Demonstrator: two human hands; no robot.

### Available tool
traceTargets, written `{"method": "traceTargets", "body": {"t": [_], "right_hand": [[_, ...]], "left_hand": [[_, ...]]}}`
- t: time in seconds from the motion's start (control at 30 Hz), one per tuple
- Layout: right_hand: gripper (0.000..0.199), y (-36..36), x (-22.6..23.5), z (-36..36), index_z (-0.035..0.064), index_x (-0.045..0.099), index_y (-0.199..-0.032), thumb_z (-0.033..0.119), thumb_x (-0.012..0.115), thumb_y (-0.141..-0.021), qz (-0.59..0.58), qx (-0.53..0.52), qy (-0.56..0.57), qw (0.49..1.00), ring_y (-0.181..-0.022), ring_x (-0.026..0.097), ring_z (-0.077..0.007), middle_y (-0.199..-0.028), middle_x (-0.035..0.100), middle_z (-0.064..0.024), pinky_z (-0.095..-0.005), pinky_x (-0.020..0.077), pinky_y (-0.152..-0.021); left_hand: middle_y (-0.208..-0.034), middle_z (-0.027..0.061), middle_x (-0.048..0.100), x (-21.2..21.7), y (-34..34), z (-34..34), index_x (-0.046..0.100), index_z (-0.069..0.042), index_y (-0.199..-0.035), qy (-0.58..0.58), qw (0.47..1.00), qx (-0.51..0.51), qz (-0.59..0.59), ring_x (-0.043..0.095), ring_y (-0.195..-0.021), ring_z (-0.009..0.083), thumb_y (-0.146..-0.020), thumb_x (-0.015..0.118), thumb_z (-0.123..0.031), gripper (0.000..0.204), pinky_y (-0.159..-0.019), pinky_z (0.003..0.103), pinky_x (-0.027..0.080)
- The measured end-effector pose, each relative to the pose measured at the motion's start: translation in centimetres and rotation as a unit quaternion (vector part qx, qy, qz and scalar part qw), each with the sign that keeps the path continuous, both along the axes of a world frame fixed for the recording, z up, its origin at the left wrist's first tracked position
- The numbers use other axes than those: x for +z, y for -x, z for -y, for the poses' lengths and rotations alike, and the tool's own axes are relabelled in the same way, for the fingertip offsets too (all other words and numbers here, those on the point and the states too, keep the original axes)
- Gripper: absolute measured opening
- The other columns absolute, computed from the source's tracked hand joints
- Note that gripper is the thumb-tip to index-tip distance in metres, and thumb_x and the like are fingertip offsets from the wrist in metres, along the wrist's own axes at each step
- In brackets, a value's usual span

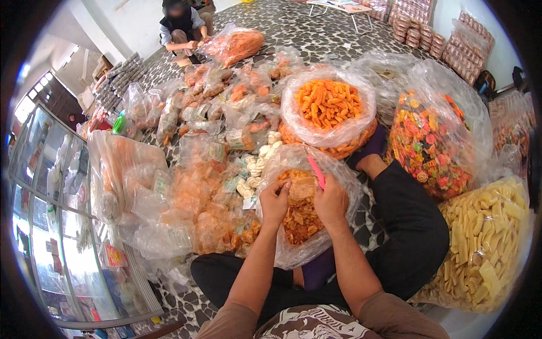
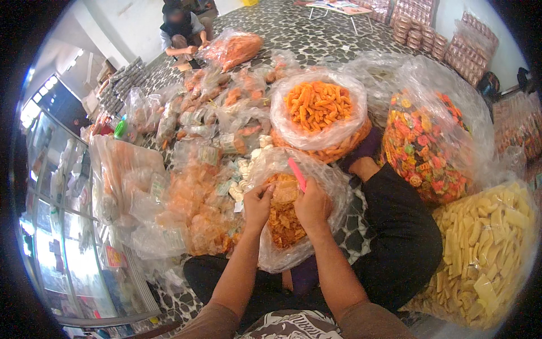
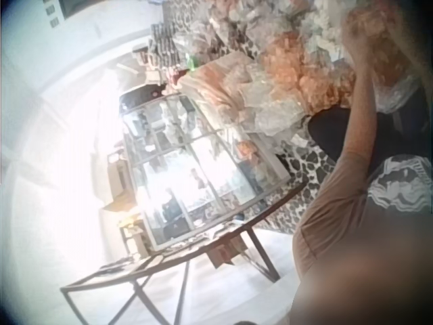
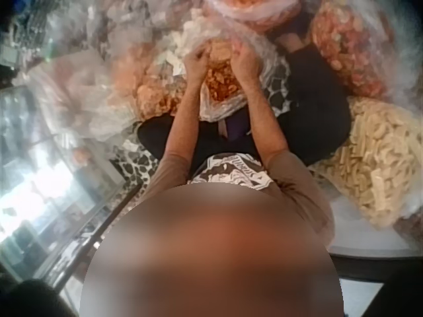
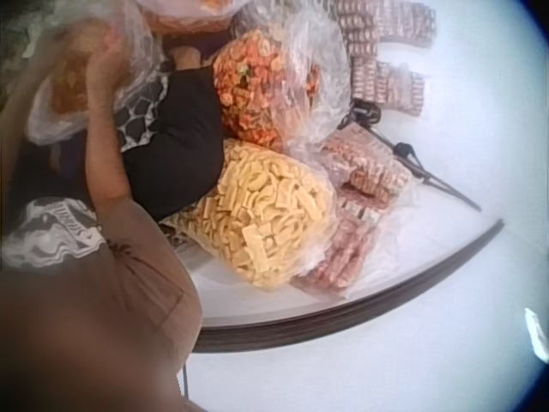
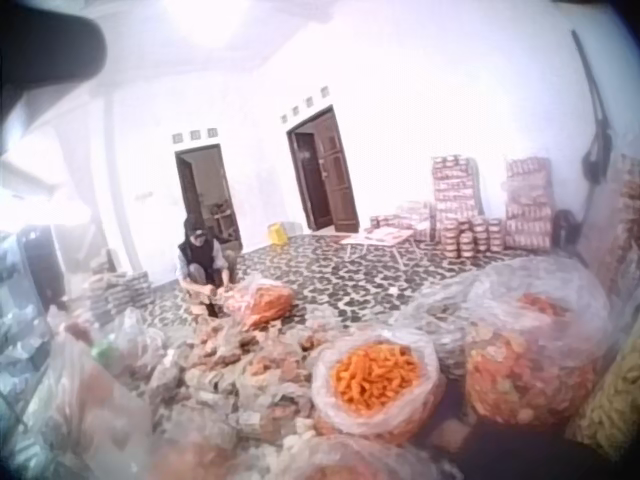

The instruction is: The person scoops orange snack pieces from a large bag into smaller plastic bags using a pink scoop. They then tie the filled bags and place them on the floor among other packaged snacks.

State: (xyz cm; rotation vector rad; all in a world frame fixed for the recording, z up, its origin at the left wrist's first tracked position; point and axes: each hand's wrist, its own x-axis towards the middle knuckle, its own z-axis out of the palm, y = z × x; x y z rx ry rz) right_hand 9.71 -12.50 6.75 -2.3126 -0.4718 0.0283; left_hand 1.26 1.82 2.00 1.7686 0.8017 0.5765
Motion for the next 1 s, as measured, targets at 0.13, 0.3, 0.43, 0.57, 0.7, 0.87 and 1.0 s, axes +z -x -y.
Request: {"method": "traceTargets", "body": {"t": [0.13, 0.3, 0.43, 0.57, 0.7, 0.87, 1.0], "right_hand": [[0.016, -0.3, 0.3, 0.1, 0.0014, 0.066, -0.101, 0.012, 0.071, -0.089, 0.023, 0.028, -0.022, 0.999, -0.083, 0.068, -0.045, -0.085, 0.07, -0.0234, -0.0523, 0.0514, -0.073], [0.028, -1.2, -0.2, 0.5, 0.0027, 0.067, -0.113, 0.01, 0.071, -0.087, -0.091, 0.067, -0.143, 0.983, -0.09, 0.069, -0.04, -0.093, 0.071, -0.021, -0.047, 0.0528, -0.079], [0.038, -1.2, -1.1, 0.2, -0.0005, 0.066, -0.12, 0.005, 0.073, -0.084, -0.126, 0.072, -0.159, 0.977, -0.089, 0.07, -0.0339, -0.094, 0.072, -0.0197, -0.042, 0.0532, -0.08], [0.032, -1.0, -1.4, -0.2, -0.0027, 0.068, -0.114, 0.006, 0.074, -0.084, -0.068, 0.07, -0.228, 0.969, -0.083, 0.069, -0.0324, -0.091, 0.071, -0.0192, -0.0404, 0.053, -0.078], [0.025, -1.4, -1.4, 0.2, -0.0037, 0.068, -0.105, 0.01, 0.075, -0.085, -0.139, 0.023, -0.179, 0.974, -0.078, 0.068, -0.0322, -0.086, 0.071, -0.018, -0.041, 0.0522, -0.075], [0.017, -1.6, -2.7, 0.3, -0.0032, 0.067, -0.097, 0.008, 0.077, -0.087, -0.093, 0.013, -0.155, 0.983, -0.071, 0.059, -0.0157, -0.079, 0.066, -0.0086, -0.0336, 0.0487, -0.067], [0.02, -1.5, -3.6, 0.0, -0.0035, 0.068, -0.1, 0.009, 0.077, -0.087, -0.112, 0.015, -0.178, 0.978, -0.071, 0.059, -0.0157, -0.077, 0.065, -0.0087, -0.0336, 0.0487, -0.067]], "left_hand": [[-0.077, 0.003, 0.069, -0.5, -0.1, 0.3, 0.076, 0.005, -0.104, -0.004, 0.999, 0.004, 0.046, 0.058, -0.07, 0.0088, -0.097, 0.073, -0.02, 0.026, -0.065, 0.027, 0.047], [-0.076, 0.0042, 0.069, -1.2, -0.2, 0.6, 0.076, 0.003, -0.105, 0.027, 0.999, 0.011, 0.041, 0.057, -0.068, 0.0086, -0.097, 0.073, -0.017, 0.022, -0.064, 0.028, 0.047], [-0.076, 0.0026, 0.067, -2.0, -0.4, 0.8, 0.075, 0.004, -0.102, 0.027, 0.994, 0.034, 0.097, 0.057, -0.07, 0.0079, -0.096, 0.074, -0.018, 0.022, -0.064, 0.027, 0.047], [-0.072, 0.0048, 0.066, -2.4, -0.3, 1.0, 0.077, 0.001, -0.105, -0.018, 0.993, 0.067, 0.097, 0.056, -0.065, 0.0106, -0.095, 0.074, -0.017, 0.021, -0.062, 0.029, 0.047], [-0.069, 0.0046, 0.064, -2.1, 0.2, 0.9, 0.077, 0.002, -0.105, 0.029, 0.998, 0.055, 0.014, 0.055, -0.063, 0.0108, -0.094, 0.075, -0.022, 0.025, -0.06, 0.03, 0.045], [-0.067, 0.0058, 0.063, -1.4, 0.4, 0.7, 0.077, 0.002, -0.103, 0.029, 0.999, 0.041, 0.011, 0.055, -0.062, 0.0117, -0.095, 0.073, -0.024, 0.028, -0.06, 0.031, 0.045], [-0.064, 0.003, 0.062, -1.0, 0.1, 0.9, 0.075, 0.005, -0.096, -0.032, 0.999, 0.023, 0.032, 0.052, -0.06, 0.0106, -0.096, 0.074, -0.025, 0.03, -0.058, 0.032, 0.043]]}}
